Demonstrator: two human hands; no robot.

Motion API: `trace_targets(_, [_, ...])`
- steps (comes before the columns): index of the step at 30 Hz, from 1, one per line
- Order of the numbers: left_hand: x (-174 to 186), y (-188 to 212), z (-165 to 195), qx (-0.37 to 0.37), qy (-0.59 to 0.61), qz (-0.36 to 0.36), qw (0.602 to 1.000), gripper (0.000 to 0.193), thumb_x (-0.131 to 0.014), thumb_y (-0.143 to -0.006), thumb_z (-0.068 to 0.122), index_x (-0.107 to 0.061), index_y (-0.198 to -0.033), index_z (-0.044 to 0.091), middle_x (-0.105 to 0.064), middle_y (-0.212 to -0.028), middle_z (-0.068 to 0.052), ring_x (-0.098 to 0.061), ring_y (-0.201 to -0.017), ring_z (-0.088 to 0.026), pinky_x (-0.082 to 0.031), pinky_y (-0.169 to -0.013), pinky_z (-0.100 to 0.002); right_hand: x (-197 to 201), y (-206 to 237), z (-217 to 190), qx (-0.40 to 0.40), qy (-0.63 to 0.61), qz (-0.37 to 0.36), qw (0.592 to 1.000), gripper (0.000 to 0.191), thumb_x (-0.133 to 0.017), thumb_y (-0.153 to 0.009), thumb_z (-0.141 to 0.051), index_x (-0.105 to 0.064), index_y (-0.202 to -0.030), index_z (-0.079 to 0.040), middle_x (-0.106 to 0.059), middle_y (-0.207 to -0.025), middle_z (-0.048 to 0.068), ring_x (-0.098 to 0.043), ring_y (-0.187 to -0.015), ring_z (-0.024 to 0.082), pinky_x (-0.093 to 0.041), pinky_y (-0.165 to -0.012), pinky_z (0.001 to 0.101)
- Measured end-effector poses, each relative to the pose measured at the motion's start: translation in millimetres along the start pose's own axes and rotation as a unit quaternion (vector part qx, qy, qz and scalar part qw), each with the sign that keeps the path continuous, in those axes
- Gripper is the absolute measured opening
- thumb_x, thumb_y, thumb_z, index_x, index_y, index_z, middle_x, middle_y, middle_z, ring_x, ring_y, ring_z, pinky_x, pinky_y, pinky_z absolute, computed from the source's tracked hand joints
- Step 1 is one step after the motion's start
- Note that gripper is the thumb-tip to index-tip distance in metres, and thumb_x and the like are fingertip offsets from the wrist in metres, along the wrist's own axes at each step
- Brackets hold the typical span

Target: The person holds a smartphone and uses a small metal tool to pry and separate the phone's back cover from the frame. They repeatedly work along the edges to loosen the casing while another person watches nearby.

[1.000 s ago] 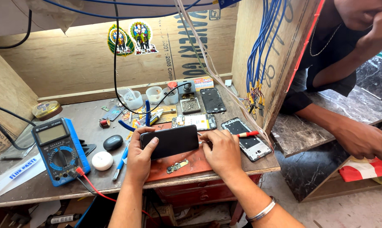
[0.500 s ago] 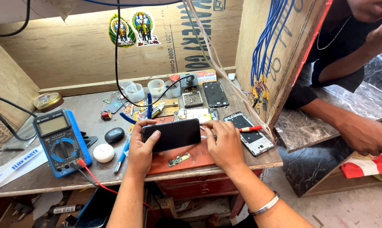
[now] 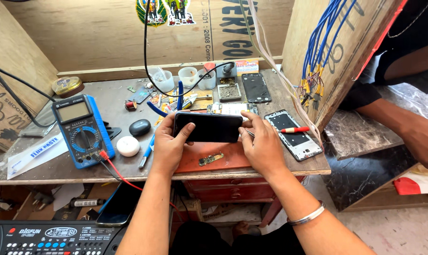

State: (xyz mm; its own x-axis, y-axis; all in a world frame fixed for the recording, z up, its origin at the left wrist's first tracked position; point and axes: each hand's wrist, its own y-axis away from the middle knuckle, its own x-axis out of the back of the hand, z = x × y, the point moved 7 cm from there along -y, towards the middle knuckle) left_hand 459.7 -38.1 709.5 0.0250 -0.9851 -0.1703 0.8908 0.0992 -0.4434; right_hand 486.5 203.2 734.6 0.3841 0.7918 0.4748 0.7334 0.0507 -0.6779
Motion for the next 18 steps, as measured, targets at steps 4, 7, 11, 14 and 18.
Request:
trace_targets(4, [2, -2, -8, 0.02, 0.001, 0.011, 1.0, 0.027, -0.078, -0.091, 0.012, -0.067, -0.116, 0.006, -0.068, -0.093, 0.001, -0.063, -0.077, -0.006, -0.055, -0.059, -0.022, -3, 2, 10, -0.072, -0.053, -0.027, 0.996, 0.044, -0.067, -0.091, -0.009, -0.055, -0.134, -0.009, -0.068, -0.101, 0.009, -0.072, -0.086, 0.024, -0.054, -0.082, 0.0376])
trace_targets(7, [0, -2, -9, 0.017, 0.013, 0.002, 1.0, 0.03, -0.076, -0.092, 0.011, -0.067, -0.12, 0.006, -0.07, -0.096, 0.001, -0.064, -0.081, -0.007, -0.057, -0.063, -0.023, 2, 4, 6, -0.027, -0.052, 0.012, 0.998, 0.044, -0.069, -0.091, -0.006, -0.055, -0.133, -0.008, -0.067, -0.103, 0.009, -0.069, -0.091, 0.023, -0.052, -0.084, 0.0375])
trace_targets(11, [-6, -3, -9, 0.031, 0.006, -0.018, 0.999, 0.035, -0.072, -0.092, 0.008, -0.065, -0.126, 0.006, -0.072, -0.103, 0.0, -0.068, -0.09, -0.008, -0.062, -0.071, -0.026, 10, 7, 0, 0.039, -0.048, 0.062, 0.996, 0.041, -0.071, -0.093, -0.005, -0.054, -0.131, -0.005, -0.064, -0.107, 0.011, -0.063, -0.096, 0.025, -0.051, -0.086, 0.0374])
trace_targets(14, [-9, -3, -10, 0.029, -0.001, -0.032, 0.999, 0.036, -0.072, -0.092, 0.005, -0.065, -0.127, 0.005, -0.071, -0.105, -0.002, -0.069, -0.092, -0.009, -0.063, -0.076, -0.026, 10, 7, 3, 0.009, -0.069, 0.046, 0.997, 0.043, -0.069, -0.089, -0.003, -0.055, -0.13, -0.005, -0.06, -0.107, 0.013, -0.062, -0.092, 0.025, -0.052, -0.084, 0.0358])
trace_targets(18, [-13, -1, -13, 0.016, -0.025, -0.071, 0.997, 0.035, -0.074, -0.092, 0.0, -0.067, -0.127, 0.003, -0.071, -0.105, -0.006, -0.066, -0.094, -0.011, -0.059, -0.083, -0.026, 9, 6, -1, -0.009, -0.049, 0.0, 0.999, 0.038, -0.074, -0.084, -0.007, -0.06, -0.119, -0.006, -0.061, -0.097, 0.01, -0.062, -0.087, 0.024, -0.052, -0.08, 0.0358])
